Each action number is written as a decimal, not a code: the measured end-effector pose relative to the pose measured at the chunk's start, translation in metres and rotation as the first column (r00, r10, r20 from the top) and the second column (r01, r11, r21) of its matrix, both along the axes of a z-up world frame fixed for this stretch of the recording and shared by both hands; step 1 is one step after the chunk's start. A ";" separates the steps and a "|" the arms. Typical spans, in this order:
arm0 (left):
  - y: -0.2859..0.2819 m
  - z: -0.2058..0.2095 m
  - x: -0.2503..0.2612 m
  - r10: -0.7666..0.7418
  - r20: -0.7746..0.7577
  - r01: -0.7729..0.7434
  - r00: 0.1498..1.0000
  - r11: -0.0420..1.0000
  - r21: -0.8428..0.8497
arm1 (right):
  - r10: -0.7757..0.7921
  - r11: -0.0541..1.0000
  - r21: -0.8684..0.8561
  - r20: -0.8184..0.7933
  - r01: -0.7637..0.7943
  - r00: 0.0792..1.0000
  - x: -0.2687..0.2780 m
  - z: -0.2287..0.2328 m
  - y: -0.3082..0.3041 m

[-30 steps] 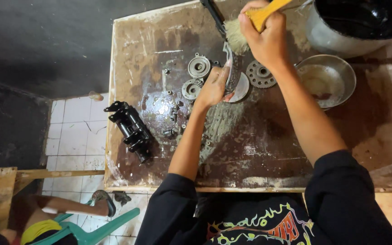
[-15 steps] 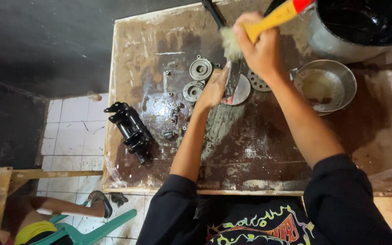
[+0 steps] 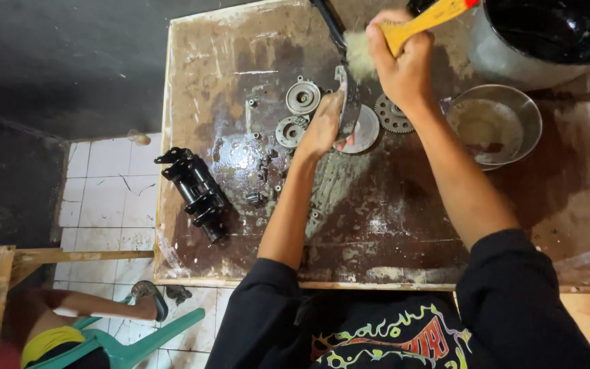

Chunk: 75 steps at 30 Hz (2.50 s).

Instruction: The person scrubs a curved metal part with a brush dipped in a soapy solution, then wipes it with a cloth. They continue to scrub and wipe the part repeatedly, handling it with both hands to clean different surfaces.

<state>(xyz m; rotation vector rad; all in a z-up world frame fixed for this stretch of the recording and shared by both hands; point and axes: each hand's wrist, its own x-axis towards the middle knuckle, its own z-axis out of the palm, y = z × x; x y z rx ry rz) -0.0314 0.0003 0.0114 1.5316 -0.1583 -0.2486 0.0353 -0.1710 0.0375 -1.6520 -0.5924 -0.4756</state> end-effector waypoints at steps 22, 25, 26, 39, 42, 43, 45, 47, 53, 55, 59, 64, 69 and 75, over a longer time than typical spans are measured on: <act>-0.032 -0.070 0.045 0.054 -0.212 -0.217 0.976 0.369 -0.904 | -0.125 0.962 -0.172 0.411 0.212 0.903 -0.054 -0.005 -0.023; -0.039 -0.038 0.033 0.138 -0.331 -0.351 0.933 0.544 -0.762 | -0.111 0.977 -0.120 0.420 0.176 0.901 -0.064 0.004 -0.015; -0.039 -0.041 0.032 0.159 -0.349 -0.377 0.924 0.537 -0.754 | -0.042 0.979 -0.159 0.466 0.130 0.884 -0.066 -0.004 -0.013; -0.035 -0.071 0.039 0.183 -0.207 -0.276 0.961 0.653 -0.705 | 0.013 0.989 -0.135 0.517 0.066 0.856 -0.056 -0.012 -0.006; -0.029 -0.051 0.032 0.229 -0.181 -0.285 0.956 0.592 -0.754 | 0.156 0.961 -0.274 0.463 -0.027 0.873 -0.065 -0.022 -0.011; -0.021 -0.065 0.036 0.235 -0.179 -0.286 0.955 0.590 -0.755 | 0.162 0.961 -0.274 0.465 -0.032 0.870 -0.062 -0.024 -0.016; -0.010 -0.093 0.045 0.133 0.016 -0.054 0.991 0.508 -0.860 | 0.132 0.961 -0.276 0.385 -0.022 0.914 -0.058 -0.030 -0.030; -0.009 -0.078 0.037 0.059 -0.048 -0.072 0.997 0.530 -0.845 | 0.048 0.987 -0.162 0.329 0.007 0.943 -0.049 -0.041 -0.031; -0.037 -0.069 0.020 0.287 -0.009 -0.280 0.958 0.924 -0.260 | -0.115 0.900 0.408 -0.117 0.154 0.986 -0.036 -0.048 -0.012; -0.041 -0.079 0.022 0.308 0.155 -0.326 0.939 0.939 0.111 | -0.020 0.783 0.590 -0.290 0.195 0.957 -0.031 -0.046 -0.011; -0.040 -0.042 0.010 0.308 0.386 -0.385 0.870 0.912 0.139 | 0.411 0.592 0.785 -0.489 0.183 0.770 -0.041 -0.042 -0.008; -0.052 -0.033 0.009 0.541 0.345 -0.494 0.767 0.841 -0.222 | 0.247 0.718 0.681 -0.443 0.145 0.862 -0.048 -0.048 0.007; -0.065 -0.043 0.014 0.621 0.048 -0.591 0.782 0.764 -0.258 | -0.163 0.966 0.200 -0.012 0.162 0.987 -0.056 -0.023 0.007; -0.056 -0.023 0.022 0.342 -0.241 -0.416 0.908 0.667 -0.618 | -0.171 0.977 0.139 0.083 0.159 0.982 -0.052 -0.026 0.009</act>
